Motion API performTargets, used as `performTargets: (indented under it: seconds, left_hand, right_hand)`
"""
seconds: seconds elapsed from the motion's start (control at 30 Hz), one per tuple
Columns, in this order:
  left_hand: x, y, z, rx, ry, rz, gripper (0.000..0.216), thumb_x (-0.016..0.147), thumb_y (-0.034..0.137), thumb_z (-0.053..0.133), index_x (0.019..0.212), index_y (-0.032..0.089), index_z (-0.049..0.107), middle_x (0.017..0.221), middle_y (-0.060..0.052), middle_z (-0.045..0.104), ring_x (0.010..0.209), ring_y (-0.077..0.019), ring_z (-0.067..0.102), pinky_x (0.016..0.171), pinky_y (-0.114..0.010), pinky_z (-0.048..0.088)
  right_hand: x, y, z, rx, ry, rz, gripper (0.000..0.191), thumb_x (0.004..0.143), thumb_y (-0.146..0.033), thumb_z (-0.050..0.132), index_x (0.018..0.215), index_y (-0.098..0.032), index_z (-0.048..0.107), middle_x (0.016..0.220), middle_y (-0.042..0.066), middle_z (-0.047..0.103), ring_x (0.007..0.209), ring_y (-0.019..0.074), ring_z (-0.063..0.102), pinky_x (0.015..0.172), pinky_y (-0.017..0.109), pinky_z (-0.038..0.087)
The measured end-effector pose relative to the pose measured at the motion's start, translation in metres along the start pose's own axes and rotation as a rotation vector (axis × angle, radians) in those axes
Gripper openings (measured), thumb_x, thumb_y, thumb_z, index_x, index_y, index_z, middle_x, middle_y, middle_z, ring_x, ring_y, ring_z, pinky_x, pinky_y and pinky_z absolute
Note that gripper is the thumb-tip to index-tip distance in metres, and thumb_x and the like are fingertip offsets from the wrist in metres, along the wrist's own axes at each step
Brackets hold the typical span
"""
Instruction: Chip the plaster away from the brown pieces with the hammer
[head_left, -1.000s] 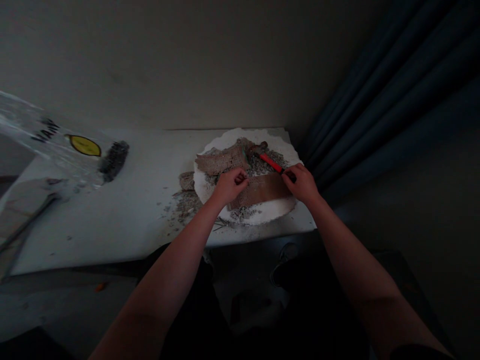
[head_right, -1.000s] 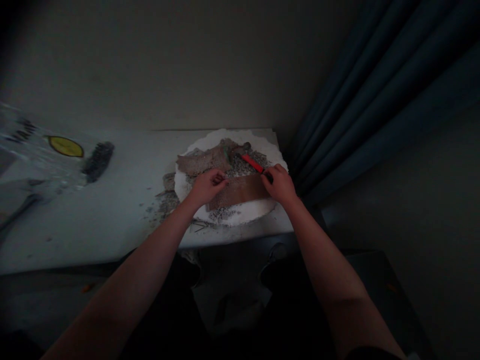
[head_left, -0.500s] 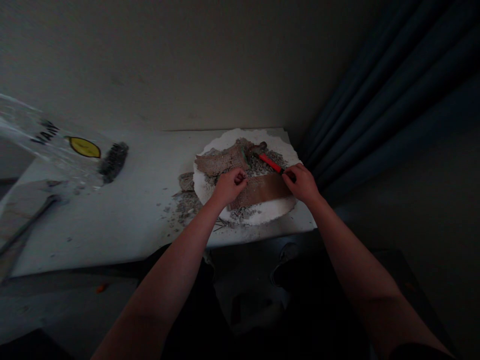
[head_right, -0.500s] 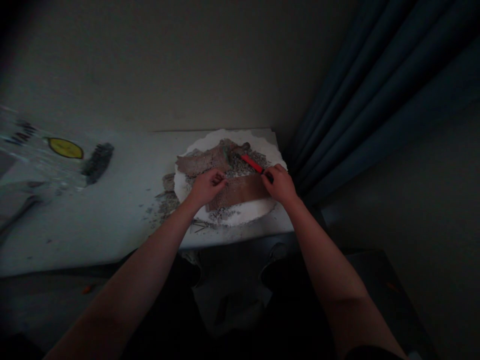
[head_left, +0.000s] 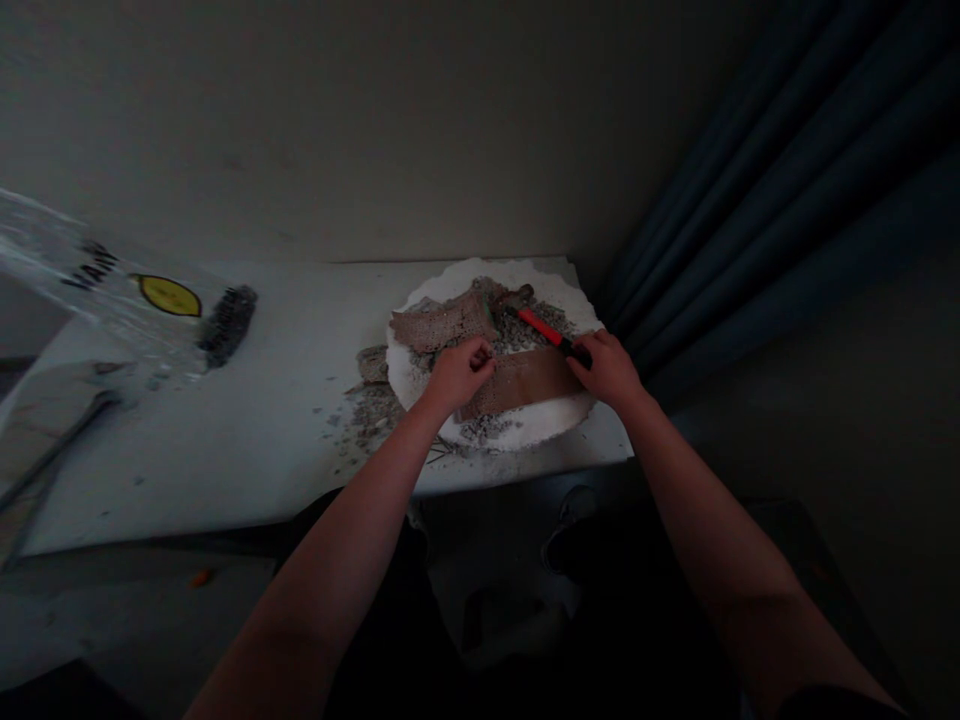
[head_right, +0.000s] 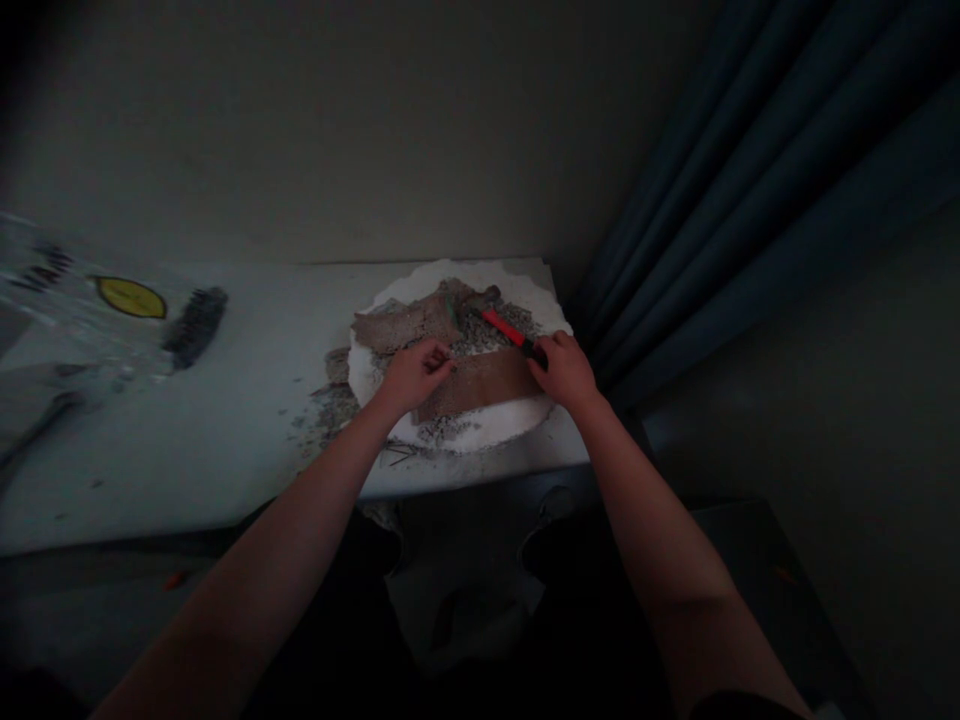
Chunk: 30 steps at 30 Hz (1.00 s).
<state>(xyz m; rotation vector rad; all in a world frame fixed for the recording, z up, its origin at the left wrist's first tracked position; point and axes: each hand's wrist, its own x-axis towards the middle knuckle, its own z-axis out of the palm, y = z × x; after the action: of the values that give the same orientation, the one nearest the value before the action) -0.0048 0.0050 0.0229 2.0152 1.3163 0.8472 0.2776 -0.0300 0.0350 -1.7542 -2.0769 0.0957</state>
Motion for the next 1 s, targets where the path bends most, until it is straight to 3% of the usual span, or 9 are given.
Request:
performTargets:
  seconds: [0.17,0.37,0.53,0.77,0.83,0.9,1.0]
  left_hand:
    - [-0.001,0.001,0.002,-0.011,0.000,-0.006,0.008,0.082,0.027,0.064,0.088,0.022,0.063,0.076,0.000,0.070,0.070,-0.0168,0.066,0.071,-0.028,0.051]
    - [-0.002,-0.004,0.008,-0.026,0.007,-0.015,0.009,0.082,0.027,0.065,0.089,0.022,0.062,0.079,0.000,0.071,0.070,-0.0159,0.066,0.072,-0.027,0.052]
    - [-0.004,-0.004,0.011,-0.019,0.035,0.000,0.009,0.082,0.027,0.065,0.088,0.022,0.061,0.079,0.000,0.070,0.073,-0.0162,0.066,0.073,-0.028,0.052]
    - [-0.009,-0.001,0.013,-0.018,0.060,-0.001,0.008,0.082,0.026,0.064,0.089,0.022,0.063,0.078,0.000,0.070,0.071,-0.0159,0.065,0.074,-0.027,0.052]
    - [-0.010,-0.002,0.015,-0.027,0.077,-0.002,0.009,0.082,0.027,0.064,0.089,0.021,0.064,0.077,0.000,0.070,0.070,-0.0156,0.064,0.073,-0.027,0.051]
    - [-0.010,-0.003,0.017,-0.046,0.079,0.000,0.010,0.082,0.027,0.063,0.090,0.021,0.065,0.076,0.001,0.068,0.069,-0.0154,0.063,0.072,-0.027,0.050]
    - [-0.010,-0.006,0.019,-0.051,0.077,0.019,0.008,0.083,0.027,0.062,0.088,0.020,0.065,0.075,0.001,0.066,0.069,-0.0158,0.062,0.071,-0.027,0.050]
  right_hand:
    - [-0.001,-0.002,-0.001,-0.109,-0.092,0.025,0.032,0.087,-0.025,0.065,0.118,-0.015,0.067,0.111,0.018,0.063,0.101,0.0335,0.058,0.088,0.045,0.049]
    - [0.002,-0.014,-0.002,-0.260,-0.140,-0.006,0.042,0.094,-0.023,0.053,0.136,-0.016,0.060,0.116,0.023,0.063,0.102,0.0362,0.061,0.082,0.045,0.049]
    - [0.005,-0.028,-0.007,-0.221,-0.197,0.082,0.054,0.097,-0.027,0.045,0.150,-0.021,0.048,0.125,0.023,0.060,0.083,0.0326,0.067,0.071,0.043,0.051]
    - [-0.017,-0.021,-0.029,0.268,-0.059,0.080,0.059,0.093,-0.024,0.050,0.151,-0.023,0.044,0.107,0.011,0.070,0.095,0.0287,0.068,0.084,0.044,0.054]
    - [-0.030,-0.027,-0.037,0.455,-0.051,0.134,0.059,0.093,-0.027,0.050,0.151,-0.023,0.043,0.099,0.008,0.068,0.077,0.0226,0.067,0.070,0.039,0.056]
    - [-0.044,-0.042,-0.044,0.661,-0.141,0.217,0.061,0.095,-0.031,0.047,0.155,-0.026,0.037,0.086,0.002,0.064,0.054,0.0152,0.057,0.050,0.031,0.051]
    - [-0.062,-0.075,-0.051,0.908,-0.272,0.340,0.061,0.093,-0.039,0.051,0.152,-0.031,0.039,0.077,-0.004,0.055,0.043,0.0105,0.047,0.035,0.024,0.039]
